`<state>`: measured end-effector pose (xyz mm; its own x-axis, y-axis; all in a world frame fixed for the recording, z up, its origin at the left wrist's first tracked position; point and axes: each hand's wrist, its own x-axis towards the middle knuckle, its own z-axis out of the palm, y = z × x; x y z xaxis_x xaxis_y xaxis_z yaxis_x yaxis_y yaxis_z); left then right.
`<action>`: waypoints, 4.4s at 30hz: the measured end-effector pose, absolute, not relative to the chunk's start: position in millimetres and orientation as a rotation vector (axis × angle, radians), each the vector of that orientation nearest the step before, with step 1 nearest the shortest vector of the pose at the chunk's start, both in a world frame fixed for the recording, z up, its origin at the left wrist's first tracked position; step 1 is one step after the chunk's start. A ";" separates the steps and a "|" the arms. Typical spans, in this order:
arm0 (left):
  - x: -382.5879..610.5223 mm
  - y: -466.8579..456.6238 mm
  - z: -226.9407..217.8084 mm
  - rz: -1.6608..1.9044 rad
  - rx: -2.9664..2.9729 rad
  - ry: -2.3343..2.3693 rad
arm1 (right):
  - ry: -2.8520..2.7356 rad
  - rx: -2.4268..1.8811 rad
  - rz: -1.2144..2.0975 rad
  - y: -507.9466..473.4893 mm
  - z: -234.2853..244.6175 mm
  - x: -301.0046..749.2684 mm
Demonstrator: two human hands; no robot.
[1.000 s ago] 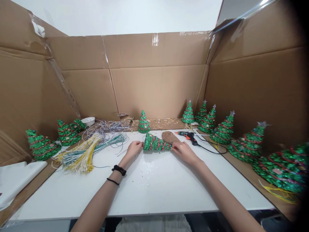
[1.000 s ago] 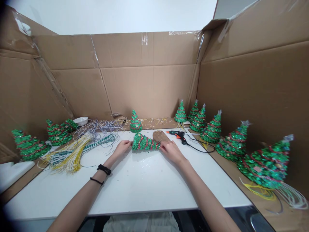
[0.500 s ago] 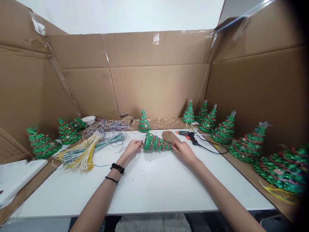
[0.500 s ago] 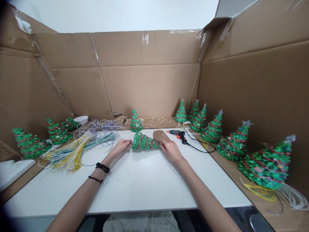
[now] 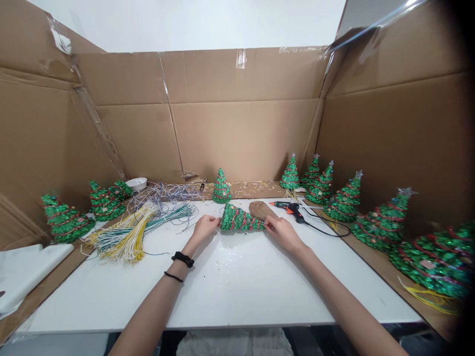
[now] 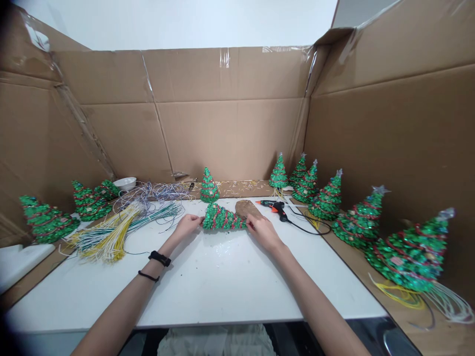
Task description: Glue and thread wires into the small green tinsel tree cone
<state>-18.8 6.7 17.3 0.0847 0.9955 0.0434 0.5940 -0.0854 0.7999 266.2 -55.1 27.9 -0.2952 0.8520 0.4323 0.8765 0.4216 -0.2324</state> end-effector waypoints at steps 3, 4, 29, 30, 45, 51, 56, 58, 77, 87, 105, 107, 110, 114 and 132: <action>-20.0 9.1 15.6 0.816 1.743 1.504 | -2.188 -1.468 -0.051 -56.0 29.1 265.7; -20.6 9.8 15.7 0.810 1.745 1.473 | -2.186 -1.473 -0.046 -56.3 29.5 265.7; -33.2 7.6 30.7 0.920 2.420 1.202 | -2.113 -1.557 0.133 -52.1 25.0 269.0; -35.9 7.9 29.8 0.905 2.533 1.180 | -2.104 -1.562 0.147 -52.4 25.0 268.7; -32.8 1.7 24.1 0.752 2.797 1.036 | -2.045 -1.580 0.186 -51.7 21.2 268.2; -23.2 -6.7 28.1 0.920 2.503 1.032 | -2.083 -1.538 0.149 -49.6 20.1 268.3; -10.4 -4.3 26.1 1.092 2.107 1.246 | -2.104 -1.511 0.092 -49.6 20.5 267.9; -6.6 -0.4 21.2 1.123 1.995 1.282 | -2.110 -1.507 0.080 -49.8 21.0 267.9; -12.8 2.8 22.4 0.863 2.622 1.303 | -2.113 -1.330 0.137 -49.2 21.8 269.1; -9.9 -0.8 19.7 0.685 2.831 1.380 | -2.138 -1.222 0.164 -51.8 24.2 269.0; -7.2 11.9 5.3 1.040 2.038 1.145 | -2.060 -1.217 0.181 -47.9 17.9 268.0; -7.3 12.3 6.6 1.037 2.034 1.144 | -2.048 -1.225 0.206 -48.0 18.5 269.6; -6.0 14.6 10.4 1.008 2.023 1.121 | -1.997 -1.266 0.269 -47.7 19.1 272.3; -2.9 20.1 17.4 0.914 1.969 1.062 | -1.896 -1.298 0.401 -45.7 17.7 275.2; 6.6 19.4 6.3 0.897 1.674 0.943 | -1.834 -1.322 0.467 -43.2 14.3 277.0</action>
<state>6.6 19.4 6.3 0.4265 0.8952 0.1290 0.1742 -0.2213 0.9595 277.0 -43.2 14.3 -0.1239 0.9108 0.3939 0.6115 0.3827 -0.6926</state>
